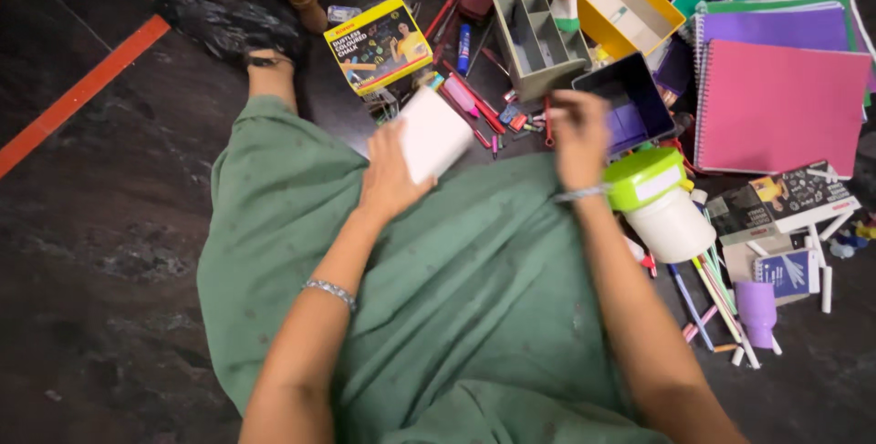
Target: The person sits on the floor and sorts through scattered stationery items, including notebooks, pens, and small boxes. They place a backpack on a nearby table, then pick up and arrange various items into containers and boxes on the floor.
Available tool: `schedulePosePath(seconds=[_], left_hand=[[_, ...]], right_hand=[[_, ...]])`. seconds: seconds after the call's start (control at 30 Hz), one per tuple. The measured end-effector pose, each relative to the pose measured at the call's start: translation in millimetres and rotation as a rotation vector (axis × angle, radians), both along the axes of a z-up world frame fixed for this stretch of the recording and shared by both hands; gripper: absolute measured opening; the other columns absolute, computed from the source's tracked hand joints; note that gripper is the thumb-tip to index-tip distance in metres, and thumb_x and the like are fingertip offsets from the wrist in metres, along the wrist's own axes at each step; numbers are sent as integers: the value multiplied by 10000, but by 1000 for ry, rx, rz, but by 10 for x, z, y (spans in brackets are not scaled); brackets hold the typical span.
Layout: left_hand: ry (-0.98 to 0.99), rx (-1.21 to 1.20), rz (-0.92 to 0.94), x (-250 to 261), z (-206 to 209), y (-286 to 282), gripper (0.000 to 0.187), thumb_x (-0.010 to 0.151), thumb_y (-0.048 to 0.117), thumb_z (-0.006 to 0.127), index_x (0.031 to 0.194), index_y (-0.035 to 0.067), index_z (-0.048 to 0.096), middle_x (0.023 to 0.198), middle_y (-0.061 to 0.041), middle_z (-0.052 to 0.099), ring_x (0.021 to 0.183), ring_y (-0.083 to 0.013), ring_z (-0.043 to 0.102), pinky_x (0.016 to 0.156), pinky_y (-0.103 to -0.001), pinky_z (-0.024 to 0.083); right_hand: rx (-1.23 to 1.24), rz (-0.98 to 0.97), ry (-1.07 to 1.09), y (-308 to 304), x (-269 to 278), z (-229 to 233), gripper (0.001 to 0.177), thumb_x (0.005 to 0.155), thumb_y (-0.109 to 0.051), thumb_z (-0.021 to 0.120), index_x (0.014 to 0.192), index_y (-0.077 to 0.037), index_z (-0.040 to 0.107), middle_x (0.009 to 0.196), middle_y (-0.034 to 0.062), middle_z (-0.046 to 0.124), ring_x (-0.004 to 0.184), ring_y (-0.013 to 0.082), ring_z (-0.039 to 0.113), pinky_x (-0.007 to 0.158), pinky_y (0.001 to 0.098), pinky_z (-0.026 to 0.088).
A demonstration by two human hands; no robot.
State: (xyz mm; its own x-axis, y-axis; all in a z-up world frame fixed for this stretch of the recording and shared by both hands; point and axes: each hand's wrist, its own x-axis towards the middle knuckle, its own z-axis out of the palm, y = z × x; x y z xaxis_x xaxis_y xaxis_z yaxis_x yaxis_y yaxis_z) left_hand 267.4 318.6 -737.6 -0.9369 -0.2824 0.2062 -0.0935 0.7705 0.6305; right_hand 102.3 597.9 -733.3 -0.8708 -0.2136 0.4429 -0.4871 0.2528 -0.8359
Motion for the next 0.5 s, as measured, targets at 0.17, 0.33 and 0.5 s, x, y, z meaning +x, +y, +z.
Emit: schedulePosePath(seconds=[0.17, 0.33, 0.5], left_hand=[[56, -379, -312, 59, 78, -4, 1040, 672, 187, 879, 1552, 91, 333, 1516, -200, 380, 1429, -422, 383, 1025, -490, 474], [50, -376, -311, 164, 126, 26, 1124, 607, 121, 875, 1571, 114, 297, 1557, -174, 342, 1482, -422, 325, 1103, -493, 489], [-113, -374, -338, 6, 320, -259, 1247, 474, 117, 920, 1529, 63, 257, 1605, -215, 238, 1419, -439, 332, 1043, -563, 449]], right_hand=[[141, 332, -560, -886, -127, -599, 922, 851, -450, 836, 1514, -17, 364, 1450, 185, 526, 1236, 236, 620, 972, 357, 535], [392, 657, -523, -928, -86, -528, 1043, 676, -436, 921, 1506, -47, 422, 1429, 172, 572, 1303, 269, 559, 1075, 362, 442], [334, 608, -424, -997, -93, -324, 791, 597, -367, 969, 1237, -101, 589, 1228, 120, 594, 1180, 267, 596, 1023, 371, 499]])
